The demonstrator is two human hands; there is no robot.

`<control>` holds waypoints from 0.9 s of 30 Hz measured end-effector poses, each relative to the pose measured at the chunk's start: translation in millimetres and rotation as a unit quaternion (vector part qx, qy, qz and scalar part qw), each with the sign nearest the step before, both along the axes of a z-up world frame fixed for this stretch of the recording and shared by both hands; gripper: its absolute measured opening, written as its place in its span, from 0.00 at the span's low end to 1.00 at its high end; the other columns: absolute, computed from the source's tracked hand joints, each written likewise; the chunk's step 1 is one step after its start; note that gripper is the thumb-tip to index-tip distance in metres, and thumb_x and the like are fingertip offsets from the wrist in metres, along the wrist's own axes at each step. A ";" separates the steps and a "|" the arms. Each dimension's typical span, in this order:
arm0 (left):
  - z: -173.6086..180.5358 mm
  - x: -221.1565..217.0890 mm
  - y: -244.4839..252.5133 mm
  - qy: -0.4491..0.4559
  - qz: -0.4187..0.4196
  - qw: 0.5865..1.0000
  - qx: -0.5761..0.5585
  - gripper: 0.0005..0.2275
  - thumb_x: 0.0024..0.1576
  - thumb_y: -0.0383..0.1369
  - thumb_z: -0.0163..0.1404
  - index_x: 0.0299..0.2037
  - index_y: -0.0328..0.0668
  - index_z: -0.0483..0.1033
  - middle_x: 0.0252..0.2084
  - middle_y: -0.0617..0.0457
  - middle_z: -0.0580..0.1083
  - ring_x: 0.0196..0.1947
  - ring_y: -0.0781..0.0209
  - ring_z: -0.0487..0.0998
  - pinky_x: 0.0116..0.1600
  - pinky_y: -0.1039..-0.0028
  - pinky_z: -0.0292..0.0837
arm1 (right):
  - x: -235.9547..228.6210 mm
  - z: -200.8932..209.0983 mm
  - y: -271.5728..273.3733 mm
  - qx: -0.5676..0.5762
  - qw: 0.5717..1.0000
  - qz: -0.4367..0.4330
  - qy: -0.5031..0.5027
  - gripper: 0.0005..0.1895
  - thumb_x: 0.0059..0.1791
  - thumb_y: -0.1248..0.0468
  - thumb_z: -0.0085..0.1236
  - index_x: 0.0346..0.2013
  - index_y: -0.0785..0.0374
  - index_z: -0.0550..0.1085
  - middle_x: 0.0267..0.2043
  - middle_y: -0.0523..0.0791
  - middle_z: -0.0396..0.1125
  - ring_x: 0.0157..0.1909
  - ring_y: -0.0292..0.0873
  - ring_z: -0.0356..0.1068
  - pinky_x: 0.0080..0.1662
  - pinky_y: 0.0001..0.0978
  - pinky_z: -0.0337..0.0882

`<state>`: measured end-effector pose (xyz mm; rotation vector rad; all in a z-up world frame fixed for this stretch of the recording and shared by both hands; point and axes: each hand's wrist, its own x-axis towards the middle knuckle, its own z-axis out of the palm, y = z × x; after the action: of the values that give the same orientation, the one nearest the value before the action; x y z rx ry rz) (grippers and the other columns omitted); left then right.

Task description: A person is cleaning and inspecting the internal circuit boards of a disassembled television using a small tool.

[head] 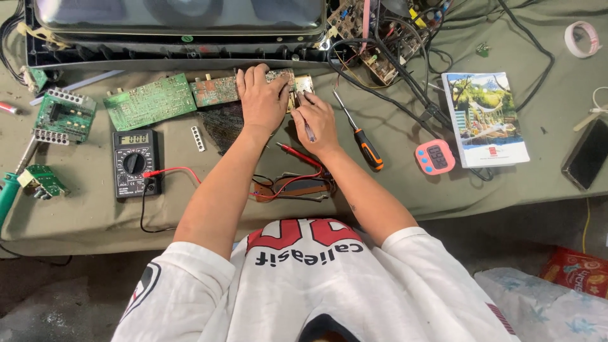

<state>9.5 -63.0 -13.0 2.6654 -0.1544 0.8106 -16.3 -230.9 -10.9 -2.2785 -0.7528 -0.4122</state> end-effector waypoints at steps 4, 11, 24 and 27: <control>-9.3 5.2 -0.1 -0.004 0.000 1.000 0.003 0.07 0.62 0.39 0.55 0.46 0.56 0.84 0.52 0.44 0.68 0.55 0.39 0.67 0.70 0.39 0.49 | 2.2 1.5 1.2 -0.013 1.000 -0.003 0.011 0.21 0.58 0.57 0.39 0.27 0.62 0.73 0.56 0.55 0.73 0.66 0.58 0.64 0.55 0.55 0.63; -31.9 13.2 0.4 0.009 0.032 0.999 -0.009 0.06 0.57 0.43 0.60 0.39 0.60 0.80 0.54 0.52 0.66 0.63 0.47 0.64 0.72 0.45 0.45 | 6.4 -6.8 -0.1 0.004 0.999 -0.027 -0.043 0.18 0.58 0.54 0.48 0.27 0.55 0.75 0.46 0.49 0.77 0.61 0.55 0.70 0.53 0.48 0.68; -26.3 9.0 0.1 0.020 0.028 0.999 -0.040 0.03 0.58 0.41 0.59 0.38 0.59 0.81 0.54 0.52 0.67 0.62 0.46 0.66 0.71 0.44 0.49 | -8.7 -7.7 -3.9 0.003 1.000 -0.011 -0.029 0.17 0.57 0.57 0.49 0.26 0.56 0.76 0.49 0.52 0.76 0.58 0.59 0.71 0.52 0.50 0.69; -28.1 11.6 1.9 0.010 0.025 0.999 -0.036 0.04 0.58 0.42 0.60 0.38 0.59 0.81 0.53 0.51 0.67 0.62 0.46 0.66 0.71 0.44 0.50 | -1.6 -3.9 -3.8 0.052 0.998 -0.017 -0.017 0.16 0.57 0.57 0.49 0.28 0.56 0.76 0.50 0.51 0.76 0.59 0.59 0.71 0.53 0.49 0.69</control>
<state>21.2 -61.1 -41.1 2.6184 -0.0520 0.7905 -17.9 -234.7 -14.7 -2.1941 -0.6948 -0.4958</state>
